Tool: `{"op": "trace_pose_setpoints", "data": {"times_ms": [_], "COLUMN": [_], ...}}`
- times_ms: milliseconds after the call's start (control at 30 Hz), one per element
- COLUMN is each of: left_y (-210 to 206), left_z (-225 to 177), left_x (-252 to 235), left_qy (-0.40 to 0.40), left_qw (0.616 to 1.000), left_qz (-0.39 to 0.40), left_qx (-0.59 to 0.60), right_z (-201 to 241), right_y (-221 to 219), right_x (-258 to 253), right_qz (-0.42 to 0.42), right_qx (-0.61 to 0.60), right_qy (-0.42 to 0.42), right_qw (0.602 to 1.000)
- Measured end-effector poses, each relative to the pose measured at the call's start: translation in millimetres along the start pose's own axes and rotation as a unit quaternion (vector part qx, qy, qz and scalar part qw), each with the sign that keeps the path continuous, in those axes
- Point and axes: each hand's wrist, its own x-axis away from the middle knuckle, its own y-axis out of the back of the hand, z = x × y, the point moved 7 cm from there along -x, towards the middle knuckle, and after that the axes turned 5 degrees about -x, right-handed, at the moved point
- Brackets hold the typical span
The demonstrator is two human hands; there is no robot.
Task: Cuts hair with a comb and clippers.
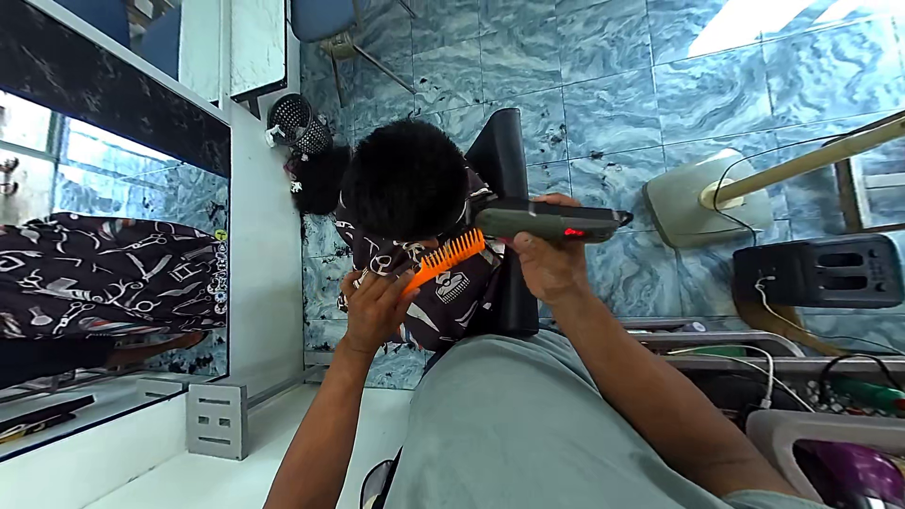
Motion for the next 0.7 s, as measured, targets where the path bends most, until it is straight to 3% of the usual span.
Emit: {"op": "trace_pose_setpoints", "data": {"times_ms": [67,300,700], "left_y": [6.6,33.7,35.2], "left_z": [3.6,10.5,10.4], "left_x": [-0.5,-18.0,-18.7], "left_qy": [0.021,0.033,0.017], "left_qw": [0.999,0.99,0.989], "left_qz": [-0.041,-0.126,-0.139], "left_qx": [-0.013,-0.046,-0.037], "right_z": [-3.5,-11.1,-14.8], "right_y": [8.7,-6.9,-30.7], "right_x": [-1.1,-7.7,-1.8], "right_qz": [-0.023,0.008,0.043], "right_qx": [-0.035,-0.051,-0.046], "right_qy": [-0.001,0.006,0.017], "right_qw": [0.999,0.999,0.998]}}
